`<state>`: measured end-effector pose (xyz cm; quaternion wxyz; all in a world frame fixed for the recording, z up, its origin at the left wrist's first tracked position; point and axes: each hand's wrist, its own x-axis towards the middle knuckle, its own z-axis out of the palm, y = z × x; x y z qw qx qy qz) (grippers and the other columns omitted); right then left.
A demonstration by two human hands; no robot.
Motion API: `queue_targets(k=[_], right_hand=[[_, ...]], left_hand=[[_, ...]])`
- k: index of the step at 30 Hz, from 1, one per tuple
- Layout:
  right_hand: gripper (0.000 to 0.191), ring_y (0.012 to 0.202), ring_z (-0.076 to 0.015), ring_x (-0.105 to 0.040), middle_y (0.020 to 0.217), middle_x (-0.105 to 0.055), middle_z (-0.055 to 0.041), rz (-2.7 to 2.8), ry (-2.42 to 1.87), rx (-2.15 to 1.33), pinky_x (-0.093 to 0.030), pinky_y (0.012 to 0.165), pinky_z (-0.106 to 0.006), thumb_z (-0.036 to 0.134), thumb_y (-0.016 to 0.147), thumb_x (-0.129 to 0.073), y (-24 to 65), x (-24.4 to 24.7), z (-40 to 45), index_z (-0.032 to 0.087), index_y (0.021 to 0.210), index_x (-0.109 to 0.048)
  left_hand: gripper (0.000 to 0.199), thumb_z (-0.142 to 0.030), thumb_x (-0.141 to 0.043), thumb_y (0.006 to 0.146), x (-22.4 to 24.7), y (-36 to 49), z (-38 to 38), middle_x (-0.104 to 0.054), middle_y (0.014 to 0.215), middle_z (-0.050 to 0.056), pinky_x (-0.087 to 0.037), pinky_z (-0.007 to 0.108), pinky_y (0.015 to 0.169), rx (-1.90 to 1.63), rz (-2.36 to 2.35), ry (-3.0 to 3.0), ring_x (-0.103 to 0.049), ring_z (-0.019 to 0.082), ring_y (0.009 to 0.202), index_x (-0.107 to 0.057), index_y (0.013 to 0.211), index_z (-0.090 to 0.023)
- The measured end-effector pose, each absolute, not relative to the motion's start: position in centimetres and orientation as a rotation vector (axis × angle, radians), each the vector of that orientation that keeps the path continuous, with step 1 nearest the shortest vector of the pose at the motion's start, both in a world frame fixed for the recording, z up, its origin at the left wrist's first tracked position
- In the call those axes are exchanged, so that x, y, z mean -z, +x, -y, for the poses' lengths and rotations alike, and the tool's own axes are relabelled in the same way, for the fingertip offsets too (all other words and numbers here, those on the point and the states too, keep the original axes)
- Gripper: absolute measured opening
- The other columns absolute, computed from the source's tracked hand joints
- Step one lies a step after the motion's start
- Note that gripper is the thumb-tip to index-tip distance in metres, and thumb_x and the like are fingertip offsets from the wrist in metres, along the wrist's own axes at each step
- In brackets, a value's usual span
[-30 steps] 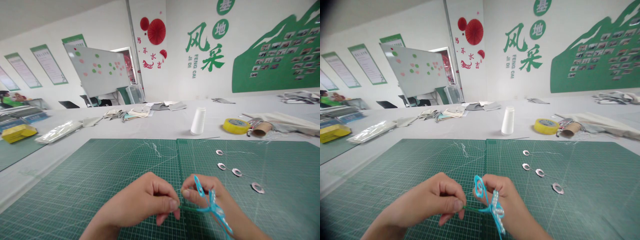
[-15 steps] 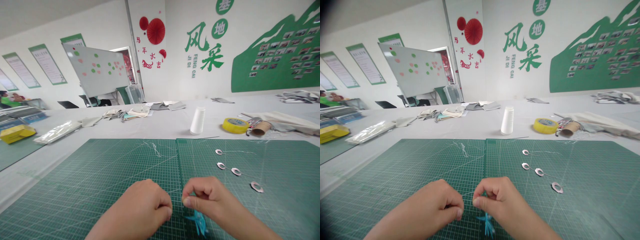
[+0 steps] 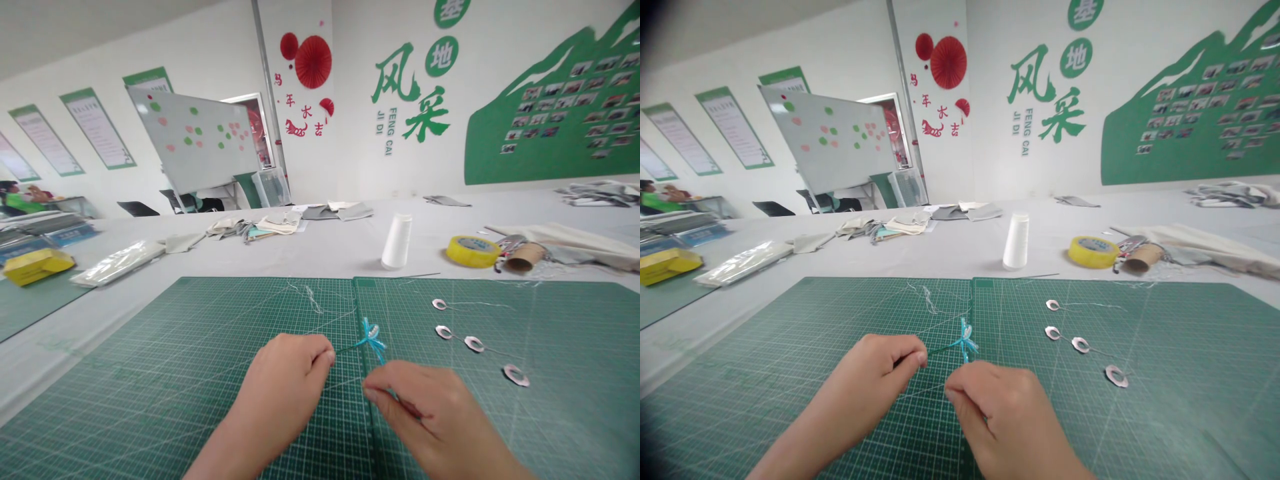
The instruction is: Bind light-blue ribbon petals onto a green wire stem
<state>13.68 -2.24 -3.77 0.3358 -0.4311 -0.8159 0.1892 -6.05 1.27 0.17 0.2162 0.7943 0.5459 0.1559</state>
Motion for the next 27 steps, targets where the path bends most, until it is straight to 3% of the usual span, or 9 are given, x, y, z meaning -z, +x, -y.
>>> queue_targets(k=[8,18,24,27], right_hand=[[0.029,0.056,-0.0147,-0.060,0.066,-0.066,-0.0023,2.181,-1.029,-0.385,-0.041,0.052,-0.027,0.015,0.094,-0.041,13.5,4.1,2.4,0.016,0.083,-0.068],[0.026,0.057,-0.0156,-0.061,0.066,-0.065,-0.0021,2.099,-1.084,-0.288,-0.042,0.054,-0.027,0.017,0.096,-0.042,13.5,4.9,2.3,0.018,0.089,-0.067],[0.023,0.052,-0.0155,-0.059,0.061,-0.063,-0.0020,2.043,-1.003,-0.101,-0.040,0.051,-0.027,0.013,0.095,-0.045,13.3,5.9,2.4,0.016,0.091,-0.068],[0.022,0.053,-0.0145,-0.059,0.062,-0.065,-0.0003,2.000,-0.981,-0.155,-0.041,0.051,-0.026,0.014,0.095,-0.046,13.1,5.8,2.3,0.018,0.090,-0.067]], left_hand=[[0.027,-0.029,-0.046,0.089,-0.4,-6.1,-1.7,-0.053,0.054,-0.004,-0.034,0.025,0.057,-0.511,-1.371,1.912,-0.048,0.013,0.055,-0.063,0.071,-0.018],[0.024,-0.027,-0.049,0.087,-0.8,-6.1,-2.0,-0.051,0.051,-0.004,-0.036,0.026,0.060,-0.663,-1.306,1.784,-0.046,0.014,0.055,-0.065,0.071,-0.017],[0.025,-0.026,-0.049,0.089,-0.4,-6.1,-2.3,-0.052,0.052,-0.003,-0.039,0.027,0.071,-0.781,-1.284,1.767,-0.054,0.016,0.065,-0.064,0.070,-0.017],[0.023,-0.027,-0.050,0.090,-0.4,-6.0,-2.3,-0.050,0.052,-0.004,-0.038,0.027,0.069,-0.809,-1.261,1.756,-0.050,0.014,0.060,-0.065,0.075,-0.017]])
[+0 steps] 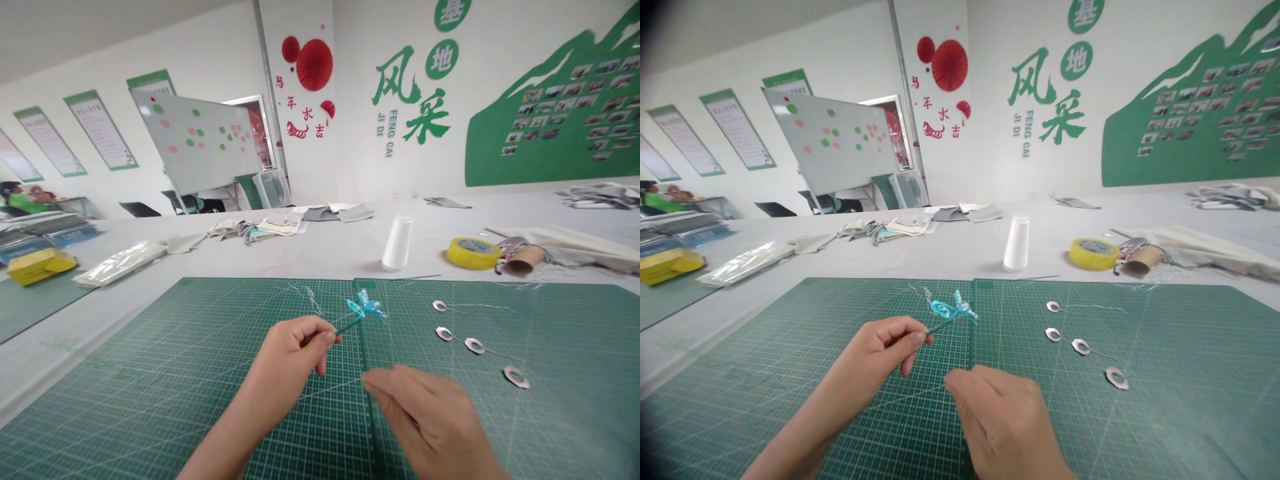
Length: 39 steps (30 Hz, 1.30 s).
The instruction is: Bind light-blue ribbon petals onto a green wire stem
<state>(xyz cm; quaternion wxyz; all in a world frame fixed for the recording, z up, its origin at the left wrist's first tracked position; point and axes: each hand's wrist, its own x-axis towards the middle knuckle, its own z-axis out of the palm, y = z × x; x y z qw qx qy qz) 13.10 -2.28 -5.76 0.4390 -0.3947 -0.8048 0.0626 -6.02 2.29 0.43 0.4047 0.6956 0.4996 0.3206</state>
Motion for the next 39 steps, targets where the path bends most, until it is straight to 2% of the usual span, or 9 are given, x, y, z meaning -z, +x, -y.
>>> queue_targets(k=[4,7,10,14,18,21,25,32,39], right_hand=[[0.020,0.059,-0.0129,-0.061,0.068,-0.067,0.0020,1.884,-1.045,-0.444,-0.044,0.056,-0.023,0.020,0.093,-0.049,13.1,5.2,1.9,0.021,0.083,-0.066],[0.025,0.055,-0.0131,-0.053,0.062,-0.060,0.0033,1.793,-1.176,-0.638,-0.039,0.053,-0.023,0.028,0.092,-0.050,13.3,5.0,1.4,0.021,0.073,-0.064],[0.026,0.052,-0.0128,-0.043,0.056,-0.052,0.0043,1.709,-1.239,-0.839,-0.034,0.050,-0.024,0.035,0.089,-0.053,13.6,4.9,0.9,0.021,0.072,-0.066],[0.027,0.056,-0.0128,-0.044,0.060,-0.054,0.0028,1.616,-1.185,-1.114,-0.033,0.052,-0.024,0.041,0.084,-0.059,13.7,5.3,0.4,0.019,0.070,-0.066],[0.024,0.049,-0.0107,-0.032,0.051,-0.038,0.0073,1.587,-1.146,-1.246,-0.025,0.047,-0.024,0.041,0.079,-0.064,13.9,5.8,0.0,0.019,0.073,-0.068],[0.022,0.052,-0.0113,-0.034,0.053,-0.037,0.0073,1.640,-1.113,-1.209,-0.026,0.050,-0.025,0.040,0.080,-0.065,14.4,5.6,-0.2,0.019,0.072,-0.069],[0.020,0.052,-0.0114,-0.037,0.054,-0.041,0.0068,1.716,-1.126,-1.157,-0.029,0.051,-0.025,0.037,0.082,-0.063,15.0,4.3,0.0,0.020,0.072,-0.068],[0.017,0.060,-0.0111,-0.059,0.067,-0.067,0.0033,1.963,-1.042,-0.748,-0.041,0.056,-0.022,0.021,0.089,-0.057,14.4,2.5,1.6,0.022,0.077,-0.068],[0.023,0.058,-0.0129,-0.060,0.068,-0.066,0.0006,2.092,-0.958,-0.326,-0.041,0.055,-0.025,0.012,0.094,-0.047,13.7,4.2,2.9,0.019,0.087,-0.067]], left_hand=[[0.020,-0.029,-0.052,0.090,-0.7,-6.2,-2.1,-0.049,0.051,-0.006,-0.032,0.023,0.057,-0.781,-1.166,1.643,-0.038,0.010,0.051,-0.062,0.077,-0.017],[0.018,-0.031,-0.056,0.089,-0.9,-6.3,-1.8,-0.046,0.050,-0.008,-0.028,0.021,0.052,-0.715,-1.024,1.516,-0.032,0.008,0.048,-0.062,0.080,-0.017],[0.018,-0.030,-0.058,0.088,-0.9,-6.4,-1.7,-0.045,0.049,-0.007,-0.027,0.020,0.050,-0.631,-0.870,1.443,-0.034,0.007,0.047,-0.064,0.080,-0.016],[0.015,-0.024,-0.060,0.083,-0.9,-6.6,-1.5,-0.049,0.054,-0.004,-0.032,0.019,0.050,-0.435,-0.718,1.423,-0.040,0.007,0.048,-0.069,0.077,-0.014],[0.015,-0.018,-0.059,0.078,-0.9,-6.9,-1.0,-0.051,0.053,-0.004,-0.034,0.019,0.048,-0.248,-0.717,1.505,-0.042,0.007,0.047,-0.074,0.077,-0.015],[0.019,-0.015,-0.056,0.075,-1.0,-6.9,-0.6,-0.053,0.054,-0.004,-0.033,0.018,0.046,-0.160,-0.845,1.626,-0.043,0.008,0.047,-0.074,0.076,-0.017],[0.019,-0.016,-0.052,0.076,-1.2,-6.7,-0.4,-0.047,0.050,-0.006,-0.028,0.019,0.046,-0.142,-1.023,1.857,-0.039,0.008,0.047,-0.070,0.069,-0.018],[0.025,-0.017,-0.047,0.079,-0.9,-6.1,-0.5,-0.037,0.052,-0.004,-0.022,0.024,0.051,-0.252,-1.223,2.158,-0.035,0.010,0.053,-0.050,0.055,-0.017],[0.025,-0.023,-0.047,0.084,-0.4,-6.2,-1.4,-0.045,0.055,-0.004,-0.023,0.026,0.053,-0.304,-1.384,2.181,-0.041,0.011,0.056,-0.048,0.059,-0.019]])
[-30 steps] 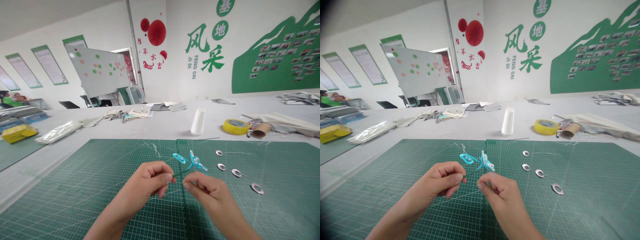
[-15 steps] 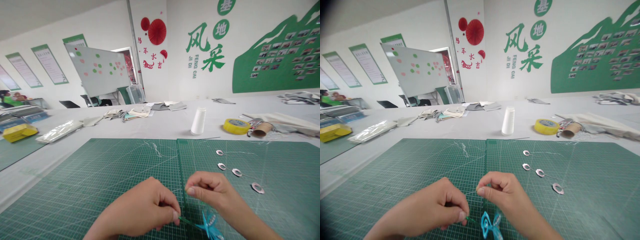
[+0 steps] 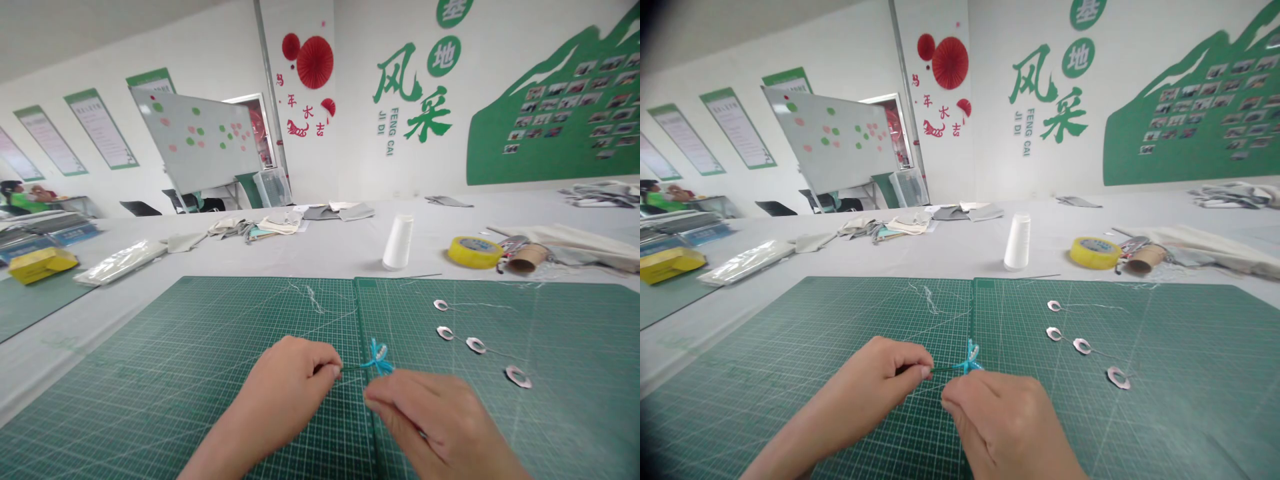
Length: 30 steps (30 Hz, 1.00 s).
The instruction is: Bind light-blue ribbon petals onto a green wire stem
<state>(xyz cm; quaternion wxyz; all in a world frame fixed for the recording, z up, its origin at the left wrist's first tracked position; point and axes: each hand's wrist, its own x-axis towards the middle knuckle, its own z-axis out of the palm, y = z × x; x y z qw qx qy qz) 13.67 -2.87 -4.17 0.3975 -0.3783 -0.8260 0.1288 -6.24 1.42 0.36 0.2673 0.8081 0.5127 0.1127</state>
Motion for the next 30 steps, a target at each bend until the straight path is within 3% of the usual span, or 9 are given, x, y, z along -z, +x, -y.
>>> queue_targets(k=[12,16,20,25,30], right_hand=[[0.033,0.048,-0.0155,-0.050,0.056,-0.058,-0.0019,2.245,-1.047,-0.039,-0.030,0.047,-0.030,0.006,0.091,-0.039,13.1,5.4,2.6,0.016,0.078,-0.068],[0.029,0.054,-0.0158,-0.057,0.063,-0.063,-0.0024,2.159,-1.050,-0.229,-0.037,0.052,-0.028,0.012,0.094,-0.041,13.1,6.0,2.2,0.016,0.087,-0.069],[0.022,0.061,-0.0145,-0.060,0.068,-0.066,0.0003,1.965,-1.082,-0.575,-0.042,0.058,-0.025,0.023,0.094,-0.049,13.1,5.5,1.9,0.020,0.083,-0.068],[0.027,0.055,-0.0128,-0.046,0.058,-0.055,0.0036,1.708,-1.149,-0.947,-0.035,0.052,-0.024,0.037,0.089,-0.057,13.1,5.0,1.5,0.021,0.069,-0.066],[0.025,0.049,-0.0098,-0.034,0.052,-0.042,0.0064,1.603,-1.109,-1.243,-0.026,0.046,-0.022,0.040,0.082,-0.063,13.5,5.7,0.7,0.017,0.073,-0.069]], left_hand=[[0.026,-0.031,-0.047,0.089,-0.2,-6.5,-2.0,-0.048,0.052,-0.005,-0.032,0.025,0.055,-0.496,-1.355,1.893,-0.045,0.012,0.053,-0.061,0.071,-0.018],[0.023,-0.031,-0.051,0.088,-0.8,-6.4,-2.3,-0.046,0.050,-0.006,-0.032,0.024,0.056,-0.546,-1.223,1.746,-0.042,0.011,0.052,-0.064,0.077,-0.015],[0.020,-0.032,-0.056,0.086,-1.2,-6.7,-2.2,-0.044,0.050,-0.007,-0.027,0.022,0.052,-0.573,-1.022,1.558,-0.035,0.009,0.049,-0.065,0.079,-0.015],[0.017,-0.028,-0.060,0.084,-1.2,-7.2,-1.7,-0.047,0.053,-0.005,-0.028,0.021,0.050,-0.470,-0.778,1.451,-0.038,0.007,0.049,-0.069,0.079,-0.014],[0.017,-0.022,-0.059,0.080,-1.3,-7.2,-1.2,-0.048,0.052,-0.005,-0.032,0.019,0.048,-0.257,-0.726,1.550,-0.040,0.008,0.047,-0.074,0.079,-0.015]])
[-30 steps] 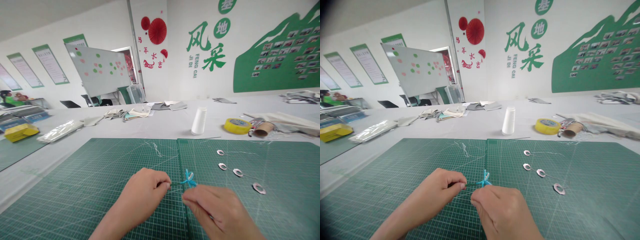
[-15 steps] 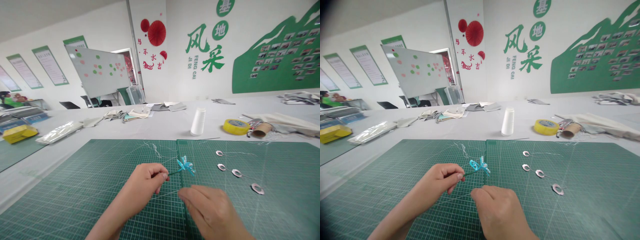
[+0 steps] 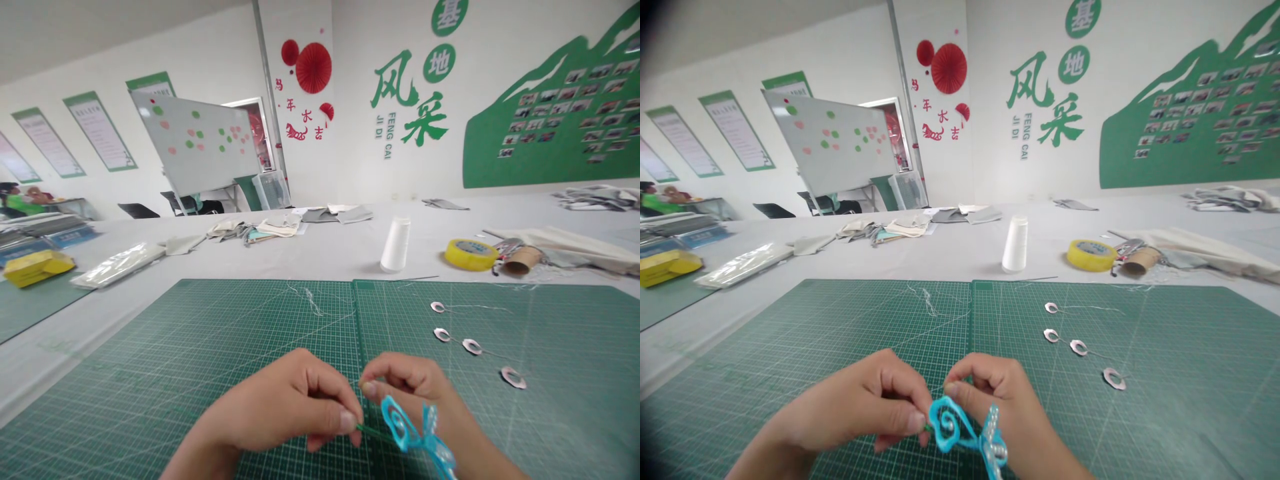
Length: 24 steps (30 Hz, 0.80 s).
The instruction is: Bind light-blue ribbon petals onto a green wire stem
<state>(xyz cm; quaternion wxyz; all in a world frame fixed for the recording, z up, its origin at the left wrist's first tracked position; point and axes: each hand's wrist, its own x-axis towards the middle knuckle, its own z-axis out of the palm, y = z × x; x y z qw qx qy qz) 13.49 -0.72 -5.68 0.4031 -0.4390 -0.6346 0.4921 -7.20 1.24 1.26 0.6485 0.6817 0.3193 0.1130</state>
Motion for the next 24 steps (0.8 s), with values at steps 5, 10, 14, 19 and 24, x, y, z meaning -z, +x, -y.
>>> queue_targets(k=[5,10,14,19,24], right_hand=[[0.022,0.051,-0.0095,-0.029,0.053,-0.034,0.0081,1.670,-1.074,-1.275,-0.022,0.048,-0.023,0.037,0.080,-0.066,14.0,5.8,0.2,0.017,0.071,-0.068],[0.023,0.050,-0.0097,-0.029,0.053,-0.032,0.0083,1.759,-1.111,-1.219,-0.022,0.046,-0.023,0.037,0.083,-0.062,14.3,4.6,0.3,0.017,0.071,-0.066],[0.022,0.047,-0.0096,-0.033,0.050,-0.034,0.0080,1.896,-1.157,-0.983,-0.025,0.046,-0.023,0.031,0.085,-0.059,14.0,3.2,1.1,0.019,0.068,-0.066],[0.017,0.046,-0.0101,-0.044,0.050,-0.048,0.0067,2.062,-1.140,-0.670,-0.031,0.046,-0.023,0.024,0.086,-0.059,14.0,2.4,2.0,0.022,0.071,-0.067],[0.019,0.053,-0.0129,-0.058,0.062,-0.065,0.0022,2.165,-1.054,-0.426,-0.040,0.052,-0.025,0.016,0.089,-0.052,13.7,3.0,2.7,0.022,0.077,-0.065]], left_hand=[[0.022,-0.014,-0.054,0.075,-1.2,-7.0,-0.5,-0.049,0.053,-0.006,-0.029,0.020,0.045,-0.117,-0.900,1.805,-0.039,0.008,0.047,-0.075,0.077,-0.018],[0.020,-0.014,-0.054,0.075,-1.2,-6.8,-0.3,-0.045,0.051,-0.006,-0.027,0.022,0.049,-0.142,-1.041,2.016,-0.038,0.009,0.050,-0.069,0.065,-0.019],[0.021,-0.016,-0.053,0.077,-1.1,-6.6,-0.4,-0.040,0.051,-0.006,-0.025,0.023,0.051,-0.174,-1.089,2.064,-0.037,0.010,0.051,-0.057,0.057,-0.018],[0.025,-0.017,-0.050,0.079,-0.8,-6.5,-0.6,-0.039,0.053,-0.005,-0.021,0.025,0.052,-0.197,-1.156,2.113,-0.037,0.010,0.054,-0.048,0.055,-0.018],[0.027,-0.018,-0.047,0.080,-0.5,-6.6,-1.0,-0.038,0.053,-0.004,-0.021,0.025,0.052,-0.274,-1.219,2.139,-0.035,0.012,0.054,-0.044,0.054,-0.018]])
